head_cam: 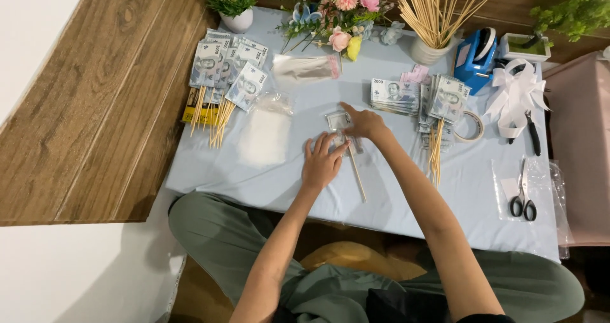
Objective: The person places a banknote into a clear plastic sleeve, inserts a wooden skewer, and secures it with tape. This process is repeated multiple times to create several money skewers.
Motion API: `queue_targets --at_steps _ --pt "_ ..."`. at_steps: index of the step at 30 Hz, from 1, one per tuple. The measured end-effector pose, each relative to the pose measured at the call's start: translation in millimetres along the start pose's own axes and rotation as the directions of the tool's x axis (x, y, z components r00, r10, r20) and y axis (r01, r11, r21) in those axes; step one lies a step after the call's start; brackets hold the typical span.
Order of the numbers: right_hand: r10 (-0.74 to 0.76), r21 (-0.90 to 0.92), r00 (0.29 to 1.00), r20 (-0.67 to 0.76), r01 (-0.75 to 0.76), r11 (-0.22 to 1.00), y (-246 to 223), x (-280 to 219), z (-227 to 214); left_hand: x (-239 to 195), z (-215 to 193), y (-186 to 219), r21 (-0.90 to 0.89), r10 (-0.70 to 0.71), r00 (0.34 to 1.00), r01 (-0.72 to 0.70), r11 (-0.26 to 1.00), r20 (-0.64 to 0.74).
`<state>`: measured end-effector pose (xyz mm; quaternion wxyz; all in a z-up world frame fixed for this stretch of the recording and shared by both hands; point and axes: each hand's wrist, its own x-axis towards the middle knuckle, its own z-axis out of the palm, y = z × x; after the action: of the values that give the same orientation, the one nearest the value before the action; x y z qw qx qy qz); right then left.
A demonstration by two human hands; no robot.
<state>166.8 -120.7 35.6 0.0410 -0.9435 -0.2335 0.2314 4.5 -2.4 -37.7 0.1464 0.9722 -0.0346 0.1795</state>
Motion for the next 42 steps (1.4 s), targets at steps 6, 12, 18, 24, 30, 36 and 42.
queue_targets --at_steps 6,12,18,24,30,36,42 --pt "0.029 0.190 0.997 0.075 -0.043 0.981 -1 -25 -18 -1 1 0 -0.016 0.003 1.000 -0.002 1.000 0.016" --pt "0.139 0.150 0.990 -0.016 -0.135 0.979 5 -11 -2 0 -4 2 -0.012 0.012 1.000 -0.012 1.000 0.011" --pt "0.182 0.406 0.942 -0.283 -0.055 0.912 57 -3 16 1 -8 2 -0.009 0.009 1.000 -0.010 1.000 -0.030" --pt "0.233 0.433 0.599 -0.766 0.213 0.876 158 -46 -22 -1 -9 2 -0.068 -0.029 0.996 0.035 0.997 0.084" --pt "0.420 0.429 0.373 -0.828 -0.063 0.901 326 -14 -29 4 -20 6 -0.069 -0.047 0.992 0.055 0.996 0.114" --pt "0.585 0.514 0.636 -0.504 -0.323 0.794 374 16 -38 4 -23 6 -0.057 -0.052 0.988 0.061 0.997 0.146" --pt "0.641 0.653 0.554 -0.531 -0.215 0.726 430 82 -5 3 -22 5 -0.047 -0.050 0.986 0.059 0.997 0.158"
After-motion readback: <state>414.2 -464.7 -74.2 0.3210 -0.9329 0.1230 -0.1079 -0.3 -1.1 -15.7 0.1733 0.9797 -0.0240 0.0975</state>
